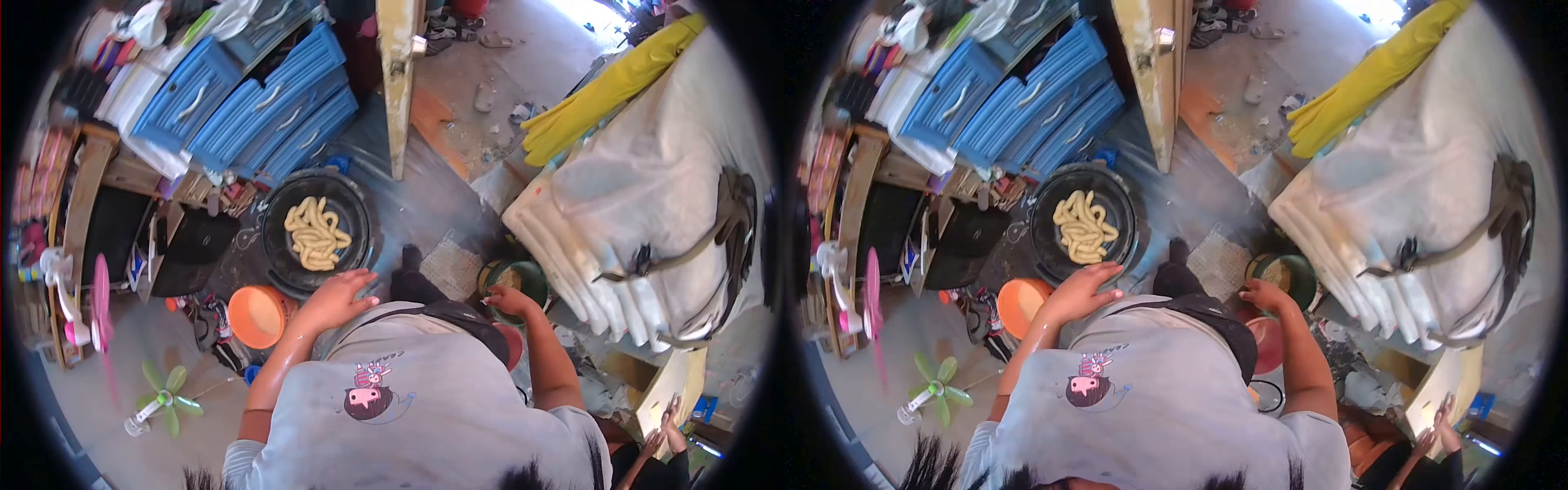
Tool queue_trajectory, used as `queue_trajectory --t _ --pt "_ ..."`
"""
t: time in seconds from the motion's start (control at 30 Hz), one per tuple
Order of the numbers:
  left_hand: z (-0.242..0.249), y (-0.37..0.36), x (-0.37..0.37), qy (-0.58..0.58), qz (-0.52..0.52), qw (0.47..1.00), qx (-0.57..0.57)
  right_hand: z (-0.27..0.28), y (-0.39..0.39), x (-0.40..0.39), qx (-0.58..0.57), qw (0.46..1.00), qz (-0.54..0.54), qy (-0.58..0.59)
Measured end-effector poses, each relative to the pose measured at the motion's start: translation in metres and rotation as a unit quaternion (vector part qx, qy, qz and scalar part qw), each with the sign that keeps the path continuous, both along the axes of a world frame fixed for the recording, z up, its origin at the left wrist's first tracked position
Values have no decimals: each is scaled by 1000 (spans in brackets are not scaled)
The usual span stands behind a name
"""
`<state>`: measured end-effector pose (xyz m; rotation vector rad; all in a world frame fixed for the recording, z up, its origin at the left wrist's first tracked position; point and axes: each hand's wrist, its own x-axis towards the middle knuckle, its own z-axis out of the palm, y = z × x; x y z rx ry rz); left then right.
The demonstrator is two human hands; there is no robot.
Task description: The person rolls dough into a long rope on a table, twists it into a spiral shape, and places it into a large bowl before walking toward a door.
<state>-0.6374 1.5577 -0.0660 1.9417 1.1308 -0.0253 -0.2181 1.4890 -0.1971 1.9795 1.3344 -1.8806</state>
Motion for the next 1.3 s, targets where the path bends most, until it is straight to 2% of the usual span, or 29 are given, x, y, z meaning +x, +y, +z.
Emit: queue_trajectory --t 0.03,0.07,0.1,0.13,0.17,0.23,0.3,0.37,0.43,0.47,0.53,0.6,0.63,0.67,0.7,0.73,0.77,0.8,0.83,0.93,0.97,1.03,1.1,1.13,1.2,1.23,1.3 --pt "5 22 12 -15 4 1000 -12 18 29 -2 1 999 33 -5" --pt "10 41 25 -16 -3 1000 -10 1 51 7 85 995 51 -6" --pt "14 59 38 -21 -12 997 67 -13 74 15 167 984 67 -9" --pt "20 75 52 -27 -19 989 144 3 107 14 231 968 95 -1" --pt "30 95 66 -27 -26 979 199 5 135 11 259 963 73 -9" --pt "57 133 90 -46 -27 954 295 38 197 -8 336 939 77 1" --pt "76 168 105 -71 -36 947 310 84 248 -42 470 880 59 24" --pt "83 200 114 -127 -39 945 300 128 288 -80 548 836 -13 18" --pt "89 226 121 -144 -54 942 299 126 329 -103 616 787 -12 38" --pt "91 239 125 -162 -57 939 299 121 344 -115 620 784 -21 33" --pt "93 263 125 -161 -83 933 311 100 374 -139 578 802 150 16" --pt "92 285 125 -197 -79 927 309 35 384 -177 704 708 53 3" --pt "95 295 121 -183 -76 931 306 51 381 -172 706 707 55 -1" --pt "95 303 118 -185 -77 930 309 68 378 -161 629 765 136 20" --pt "94 310 114 -230 -44 940 248 91 382 -147 542 811 216 39" --pt "91 315 109 -273 -12 945 182 109 388 -135 542 811 216 38" --pt "84 318 102 -250 -38 940 230 126 394 -124 496 826 255 86" --pt "83 318 98 -251 -38 940 227 133 400 -113 445 836 291 135" --pt "82 317 95 -227 -42 948 217 131 406 -104 450 832 243 215" --pt "86 320 94 -203 -20 963 178 133 420 -80 421 852 190 247" --pt "86 320 91 -199 0 966 164 137 428 -72 389 867 198 238" --pt "93 318 90 -199 28 967 154 129 448 -58 379 864 226 241" --pt "99 311 93 -196 127 966 111 120 470 -44 372 860 252 241" --pt "97 308 96 -200 131 965 112 117 480 -37 366 860 263 240" --pt "92 299 101 -214 243 941 93 115 497 -26 357 861 274 237" --pt "90 295 103 -215 245 941 92 116 506 -23 361 863 278 218" --pt "87 290 107 -264 353 895 64 115 521 -21 365 864 286 199"
